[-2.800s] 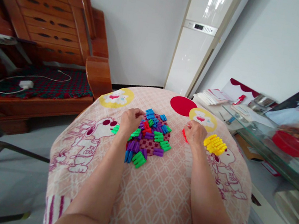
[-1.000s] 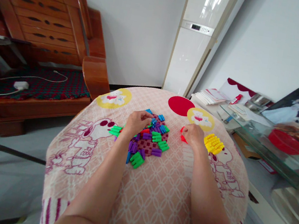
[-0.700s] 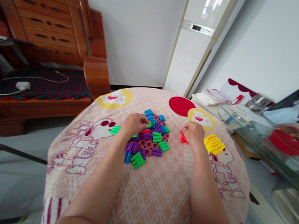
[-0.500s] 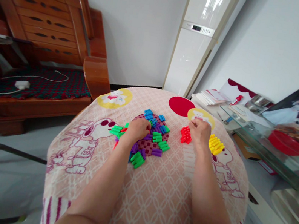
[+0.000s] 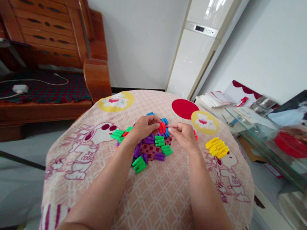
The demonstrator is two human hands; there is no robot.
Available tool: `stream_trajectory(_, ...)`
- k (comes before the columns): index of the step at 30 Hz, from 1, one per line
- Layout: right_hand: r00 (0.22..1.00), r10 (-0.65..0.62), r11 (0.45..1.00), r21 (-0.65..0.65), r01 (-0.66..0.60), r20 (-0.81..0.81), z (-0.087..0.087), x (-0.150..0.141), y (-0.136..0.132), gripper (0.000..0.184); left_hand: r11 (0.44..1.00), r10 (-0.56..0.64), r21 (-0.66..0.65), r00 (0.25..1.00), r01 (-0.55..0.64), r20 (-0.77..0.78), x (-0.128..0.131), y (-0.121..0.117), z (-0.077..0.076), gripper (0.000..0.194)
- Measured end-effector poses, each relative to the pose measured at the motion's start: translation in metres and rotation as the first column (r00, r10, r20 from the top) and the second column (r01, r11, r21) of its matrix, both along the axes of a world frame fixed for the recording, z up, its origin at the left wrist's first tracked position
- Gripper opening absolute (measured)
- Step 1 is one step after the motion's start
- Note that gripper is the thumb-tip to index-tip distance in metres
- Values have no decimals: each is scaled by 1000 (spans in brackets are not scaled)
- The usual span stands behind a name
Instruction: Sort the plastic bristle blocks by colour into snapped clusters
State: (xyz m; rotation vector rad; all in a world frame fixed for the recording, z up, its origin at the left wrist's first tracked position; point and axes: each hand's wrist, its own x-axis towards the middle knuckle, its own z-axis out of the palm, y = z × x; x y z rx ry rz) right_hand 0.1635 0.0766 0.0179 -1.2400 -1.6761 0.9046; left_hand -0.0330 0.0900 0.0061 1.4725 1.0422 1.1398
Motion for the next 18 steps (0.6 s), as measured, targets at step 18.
stream_trajectory(18, 680, -471, 880, 344, 326, 562, 7, 45, 13, 16, 957, 289, 49, 943, -285, -162, -44, 8, -1, 23)
